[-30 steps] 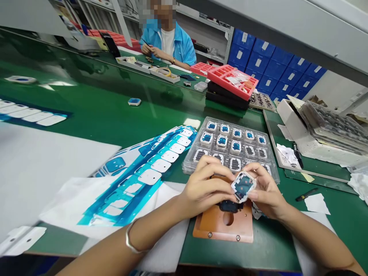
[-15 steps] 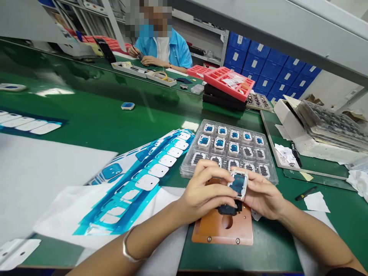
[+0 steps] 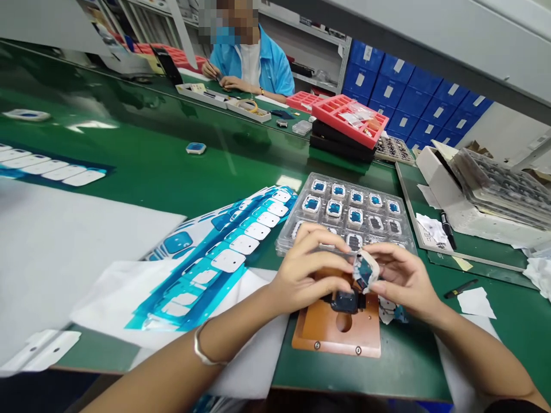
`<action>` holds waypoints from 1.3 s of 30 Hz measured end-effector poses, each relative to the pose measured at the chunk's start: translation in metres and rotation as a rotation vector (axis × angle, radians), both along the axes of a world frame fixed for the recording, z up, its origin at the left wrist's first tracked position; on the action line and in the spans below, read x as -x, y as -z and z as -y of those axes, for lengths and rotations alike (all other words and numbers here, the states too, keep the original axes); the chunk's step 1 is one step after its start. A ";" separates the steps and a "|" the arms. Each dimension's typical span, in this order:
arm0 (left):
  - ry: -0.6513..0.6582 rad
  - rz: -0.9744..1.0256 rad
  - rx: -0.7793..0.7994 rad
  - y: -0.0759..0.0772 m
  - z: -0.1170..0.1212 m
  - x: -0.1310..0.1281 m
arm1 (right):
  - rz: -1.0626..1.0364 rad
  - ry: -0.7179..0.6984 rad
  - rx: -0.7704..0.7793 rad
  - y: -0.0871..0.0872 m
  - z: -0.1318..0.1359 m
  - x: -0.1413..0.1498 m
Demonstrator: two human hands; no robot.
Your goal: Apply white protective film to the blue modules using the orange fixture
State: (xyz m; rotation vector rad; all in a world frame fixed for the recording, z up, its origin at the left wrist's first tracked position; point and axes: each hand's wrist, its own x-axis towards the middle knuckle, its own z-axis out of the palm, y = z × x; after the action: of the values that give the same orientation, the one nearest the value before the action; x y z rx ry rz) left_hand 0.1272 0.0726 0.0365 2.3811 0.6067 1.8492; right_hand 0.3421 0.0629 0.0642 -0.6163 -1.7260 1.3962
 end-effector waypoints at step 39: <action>-0.111 0.133 0.220 0.004 -0.001 -0.004 | 0.914 0.056 -0.815 -0.014 0.024 0.003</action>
State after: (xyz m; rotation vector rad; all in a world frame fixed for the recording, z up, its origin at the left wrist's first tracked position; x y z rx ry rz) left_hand 0.1310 0.0734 0.0321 2.1078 0.8928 1.8553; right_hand 0.3393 0.0390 0.0785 -0.8623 -2.7036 0.2182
